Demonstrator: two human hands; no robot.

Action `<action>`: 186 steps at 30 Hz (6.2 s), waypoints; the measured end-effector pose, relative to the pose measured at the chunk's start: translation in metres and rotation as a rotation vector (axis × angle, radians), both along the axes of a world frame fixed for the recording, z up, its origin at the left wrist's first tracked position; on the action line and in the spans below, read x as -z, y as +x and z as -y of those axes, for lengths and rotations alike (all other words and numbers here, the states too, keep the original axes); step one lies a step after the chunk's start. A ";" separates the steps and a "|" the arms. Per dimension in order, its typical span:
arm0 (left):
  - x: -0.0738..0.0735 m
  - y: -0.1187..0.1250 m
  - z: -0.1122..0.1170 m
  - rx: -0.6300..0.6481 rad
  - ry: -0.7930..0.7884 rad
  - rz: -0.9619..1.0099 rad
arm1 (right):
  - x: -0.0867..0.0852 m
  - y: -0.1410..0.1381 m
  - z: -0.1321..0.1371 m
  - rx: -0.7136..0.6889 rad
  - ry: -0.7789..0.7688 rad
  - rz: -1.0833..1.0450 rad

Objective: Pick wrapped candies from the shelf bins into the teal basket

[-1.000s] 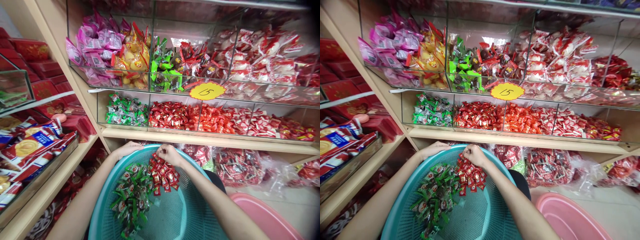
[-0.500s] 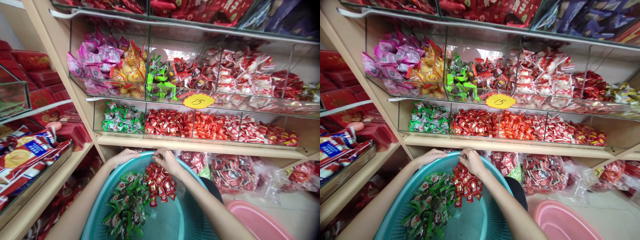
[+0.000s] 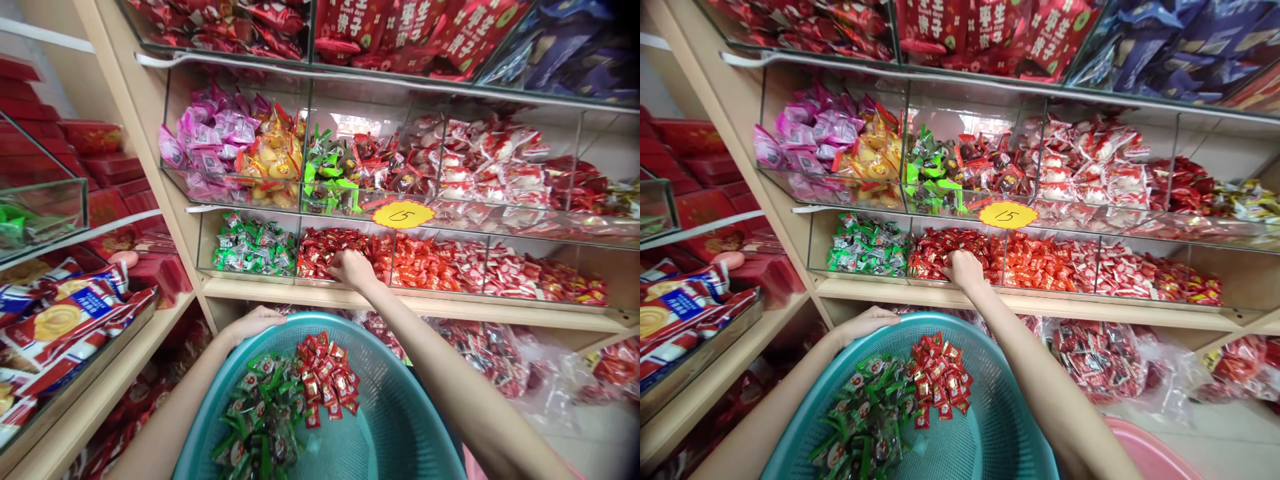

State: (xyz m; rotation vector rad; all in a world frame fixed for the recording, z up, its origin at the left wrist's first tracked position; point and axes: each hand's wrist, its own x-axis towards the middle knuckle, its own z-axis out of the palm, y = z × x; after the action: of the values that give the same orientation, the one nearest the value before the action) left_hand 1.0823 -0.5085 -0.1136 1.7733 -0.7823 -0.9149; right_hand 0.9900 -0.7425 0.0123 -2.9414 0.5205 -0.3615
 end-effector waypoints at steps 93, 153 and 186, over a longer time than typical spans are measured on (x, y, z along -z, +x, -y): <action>-0.001 -0.001 -0.001 0.020 0.000 0.030 | -0.008 -0.003 0.004 0.046 0.406 0.048; -0.006 -0.003 -0.002 0.003 0.013 0.065 | 0.017 -0.017 -0.025 -0.094 0.120 0.301; -0.011 -0.006 0.000 -0.051 0.040 -0.018 | 0.033 0.018 -0.007 -0.194 0.934 0.753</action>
State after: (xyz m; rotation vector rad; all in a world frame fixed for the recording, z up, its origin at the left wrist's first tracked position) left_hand 1.0765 -0.5088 -0.1031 1.8091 -0.7088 -0.9173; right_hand 1.0079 -0.7353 -0.0205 -1.7601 0.1932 -0.8547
